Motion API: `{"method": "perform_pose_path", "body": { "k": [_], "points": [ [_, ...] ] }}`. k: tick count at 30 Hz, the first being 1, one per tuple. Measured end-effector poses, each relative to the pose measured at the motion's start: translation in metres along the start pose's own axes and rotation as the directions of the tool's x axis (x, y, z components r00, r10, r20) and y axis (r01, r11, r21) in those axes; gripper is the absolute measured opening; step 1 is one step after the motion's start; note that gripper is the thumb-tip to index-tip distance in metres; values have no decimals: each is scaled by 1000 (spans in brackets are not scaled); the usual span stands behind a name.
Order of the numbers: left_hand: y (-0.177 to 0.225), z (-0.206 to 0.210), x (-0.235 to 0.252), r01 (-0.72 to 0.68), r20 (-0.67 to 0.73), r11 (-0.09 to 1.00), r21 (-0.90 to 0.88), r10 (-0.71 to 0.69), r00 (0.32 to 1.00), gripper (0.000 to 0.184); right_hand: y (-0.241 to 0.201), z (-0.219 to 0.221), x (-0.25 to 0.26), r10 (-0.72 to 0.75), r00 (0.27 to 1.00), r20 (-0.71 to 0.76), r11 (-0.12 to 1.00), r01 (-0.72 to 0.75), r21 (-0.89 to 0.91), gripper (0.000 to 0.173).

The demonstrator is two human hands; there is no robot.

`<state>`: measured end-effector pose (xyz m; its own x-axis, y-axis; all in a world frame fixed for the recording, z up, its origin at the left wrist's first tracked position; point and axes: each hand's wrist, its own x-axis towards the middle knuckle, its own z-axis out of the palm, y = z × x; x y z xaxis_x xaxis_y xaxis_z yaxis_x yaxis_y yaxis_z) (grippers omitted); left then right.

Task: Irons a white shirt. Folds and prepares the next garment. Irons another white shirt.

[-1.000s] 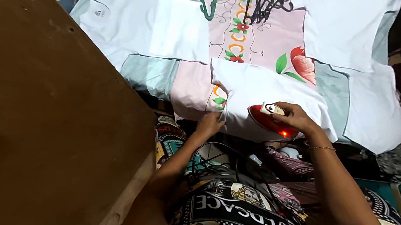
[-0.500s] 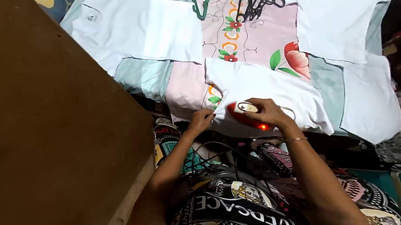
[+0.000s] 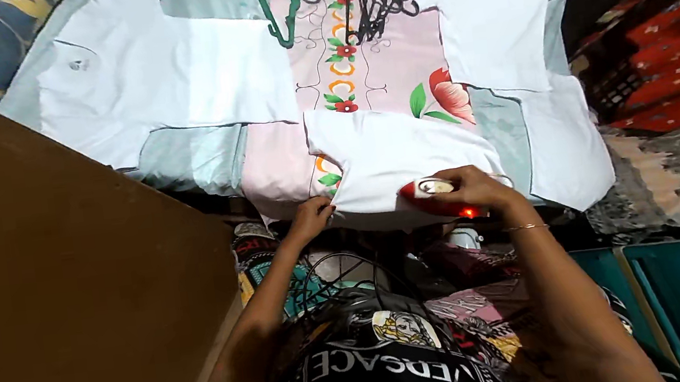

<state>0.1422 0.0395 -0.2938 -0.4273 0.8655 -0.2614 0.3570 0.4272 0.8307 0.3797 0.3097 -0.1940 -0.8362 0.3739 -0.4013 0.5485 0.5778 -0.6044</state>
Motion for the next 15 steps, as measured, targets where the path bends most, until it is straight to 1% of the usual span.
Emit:
{"method": "perform_pose_path", "body": {
  "k": [2, 4, 6, 8, 11, 13, 15],
  "points": [
    [1, 1, 0, 4, 1, 1000, -9, -4, 1000, 23, 17, -10, -8, 73, 988, -133, 992, -59, 110, 34],
    [4, 0, 0, 27, 26, 1000, -8, -26, 999, 24, 21, -9, -7, 176, 953, -245, 969, -124, 214, 31],
    [6, 0, 2, 55, 62, 998, 11, -55, 997, 26, 16, 0, 4, 256, 918, -303, 943, -168, 288, 29],
    [9, -1, 4, 64, 92, 997, 47, -68, 993, 29, 7, 8, 17, 269, 914, -304, 933, -169, 319, 30],
    [16, -5, 4, 72, 128, 992, 101, -85, 988, 30, -1, 5, 27, 240, 941, -240, 936, -158, 316, 32],
    [21, -9, 4, 56, 156, 988, 142, -78, 985, 31, 3, -13, 25, 229, 950, -212, 937, -156, 314, 31],
    [21, -14, 3, 33, 162, 989, 146, -57, 985, 30, 9, -37, 18, 251, 940, -230, 939, -179, 292, 31]
  ]
}}
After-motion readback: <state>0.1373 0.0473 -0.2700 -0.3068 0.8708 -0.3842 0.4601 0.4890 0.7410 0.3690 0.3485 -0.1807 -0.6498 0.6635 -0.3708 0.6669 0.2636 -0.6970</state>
